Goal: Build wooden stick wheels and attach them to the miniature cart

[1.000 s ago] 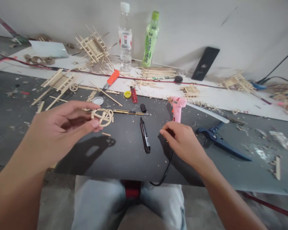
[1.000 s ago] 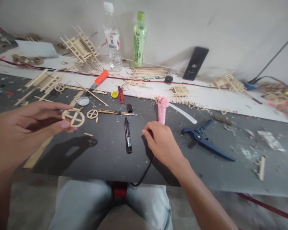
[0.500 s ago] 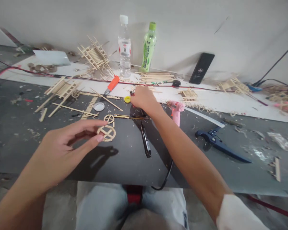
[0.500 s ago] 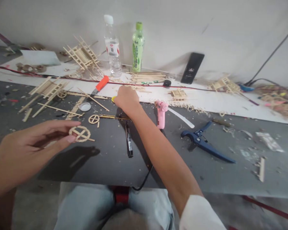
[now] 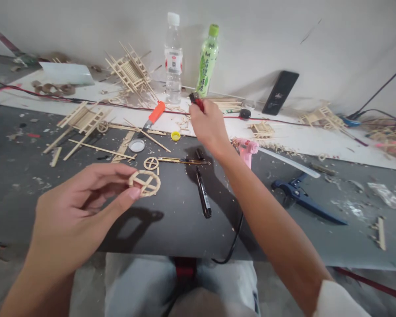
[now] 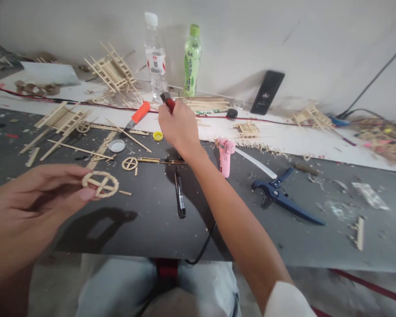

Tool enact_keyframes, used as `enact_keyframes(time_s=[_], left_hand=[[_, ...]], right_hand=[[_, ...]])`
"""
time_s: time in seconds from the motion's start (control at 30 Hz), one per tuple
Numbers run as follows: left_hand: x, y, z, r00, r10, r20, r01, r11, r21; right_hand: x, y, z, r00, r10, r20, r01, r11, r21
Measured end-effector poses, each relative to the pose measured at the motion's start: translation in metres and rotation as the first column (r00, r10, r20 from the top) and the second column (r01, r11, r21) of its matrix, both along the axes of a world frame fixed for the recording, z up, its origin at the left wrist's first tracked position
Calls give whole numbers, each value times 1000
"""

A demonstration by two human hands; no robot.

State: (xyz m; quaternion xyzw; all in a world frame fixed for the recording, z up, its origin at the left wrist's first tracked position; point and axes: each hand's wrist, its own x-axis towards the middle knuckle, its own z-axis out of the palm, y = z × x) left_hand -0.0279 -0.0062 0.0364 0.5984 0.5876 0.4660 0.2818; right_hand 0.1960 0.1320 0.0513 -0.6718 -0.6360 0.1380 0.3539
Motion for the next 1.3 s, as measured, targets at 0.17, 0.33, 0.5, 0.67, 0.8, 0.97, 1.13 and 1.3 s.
enact_keyframes(time_s=[0.17, 0.33, 0.5, 0.67, 0.8, 0.97, 1.13, 1.3], left_hand=[[11, -8, 7, 992, 60, 115, -67, 996, 56], [11, -12, 12, 993, 73, 94, -79, 995, 56], [10, -13, 12, 997, 51, 66, -55, 996, 67], [12, -14, 13, 999, 12, 44, -15, 998, 63], [16, -15, 15, 999, 10, 31, -12, 999, 46], [26, -17, 18, 998, -1, 65, -2, 999, 46], [35, -18, 20, 993, 16, 113, -20, 999, 36], [34, -14, 20, 992, -9, 123, 9, 1000, 3]], right_hand=[[10, -57, 9, 839, 264, -475, -288, 957, 23], [16, -108, -4, 673, 426, -605, -503, 863, 47], [5, -136, -12, 680, 459, -572, -606, 791, -85], [-4, -135, -13, 726, 437, -530, -586, 797, -146], [-4, -134, -14, 727, 440, -527, -590, 793, -151], [-2, -134, -17, 713, 464, -525, -595, 797, -104], [-2, -133, -19, 655, 513, -554, -654, 752, -77], [0, -135, -20, 650, 514, -560, -637, 770, -33]])
